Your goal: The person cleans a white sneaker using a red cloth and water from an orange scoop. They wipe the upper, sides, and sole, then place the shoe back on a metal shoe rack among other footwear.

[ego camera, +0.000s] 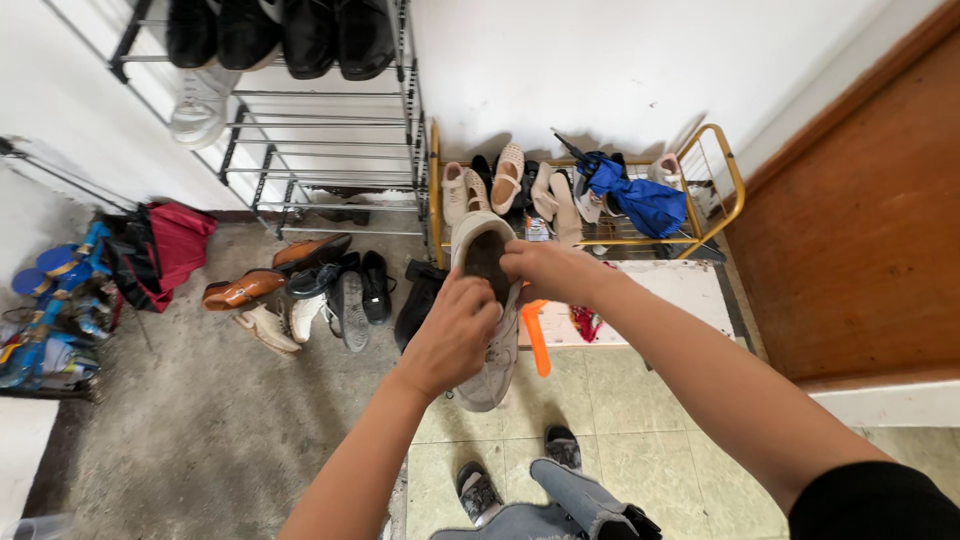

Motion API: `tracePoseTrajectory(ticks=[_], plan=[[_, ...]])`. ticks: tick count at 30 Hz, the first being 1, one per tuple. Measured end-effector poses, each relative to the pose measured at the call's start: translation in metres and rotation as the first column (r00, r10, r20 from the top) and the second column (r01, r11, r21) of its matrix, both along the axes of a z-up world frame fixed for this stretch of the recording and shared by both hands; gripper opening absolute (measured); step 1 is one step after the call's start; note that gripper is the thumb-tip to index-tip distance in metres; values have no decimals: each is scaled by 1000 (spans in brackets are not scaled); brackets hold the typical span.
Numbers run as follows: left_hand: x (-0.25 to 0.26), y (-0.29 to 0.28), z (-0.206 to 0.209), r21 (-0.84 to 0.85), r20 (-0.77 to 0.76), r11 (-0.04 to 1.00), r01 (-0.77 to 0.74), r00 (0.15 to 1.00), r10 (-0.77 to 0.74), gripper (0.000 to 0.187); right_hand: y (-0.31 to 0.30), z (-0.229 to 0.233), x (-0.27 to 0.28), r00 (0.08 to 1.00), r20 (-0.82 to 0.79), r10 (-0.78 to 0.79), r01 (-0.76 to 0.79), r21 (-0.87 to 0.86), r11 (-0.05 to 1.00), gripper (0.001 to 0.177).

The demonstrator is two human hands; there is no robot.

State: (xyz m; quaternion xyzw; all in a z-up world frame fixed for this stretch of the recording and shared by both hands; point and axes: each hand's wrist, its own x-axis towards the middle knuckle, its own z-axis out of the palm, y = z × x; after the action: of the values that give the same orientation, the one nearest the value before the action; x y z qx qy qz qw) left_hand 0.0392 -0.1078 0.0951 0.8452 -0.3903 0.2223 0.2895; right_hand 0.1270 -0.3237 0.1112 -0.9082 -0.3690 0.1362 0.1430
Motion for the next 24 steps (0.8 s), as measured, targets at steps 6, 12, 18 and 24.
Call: tracePoseTrajectory(ticks=[6,12,18,24], plan=[[11,-22,-13,145,-354,988,-48,930,98,23,-15,-6,23,994,35,104,-108,134,985,32],[66,-65,-38,398,-371,895,-200,857,357,37,-32,-11,46,957,111,269,-268,-21,963,32],[100,-84,-77,86,-742,902,-424,577,342,30,-105,-55,110,985,161,68,-143,525,839,60],[119,-93,-126,-304,-945,523,-796,321,-61,24,-229,-223,171,969,100,-225,195,241,951,36]])
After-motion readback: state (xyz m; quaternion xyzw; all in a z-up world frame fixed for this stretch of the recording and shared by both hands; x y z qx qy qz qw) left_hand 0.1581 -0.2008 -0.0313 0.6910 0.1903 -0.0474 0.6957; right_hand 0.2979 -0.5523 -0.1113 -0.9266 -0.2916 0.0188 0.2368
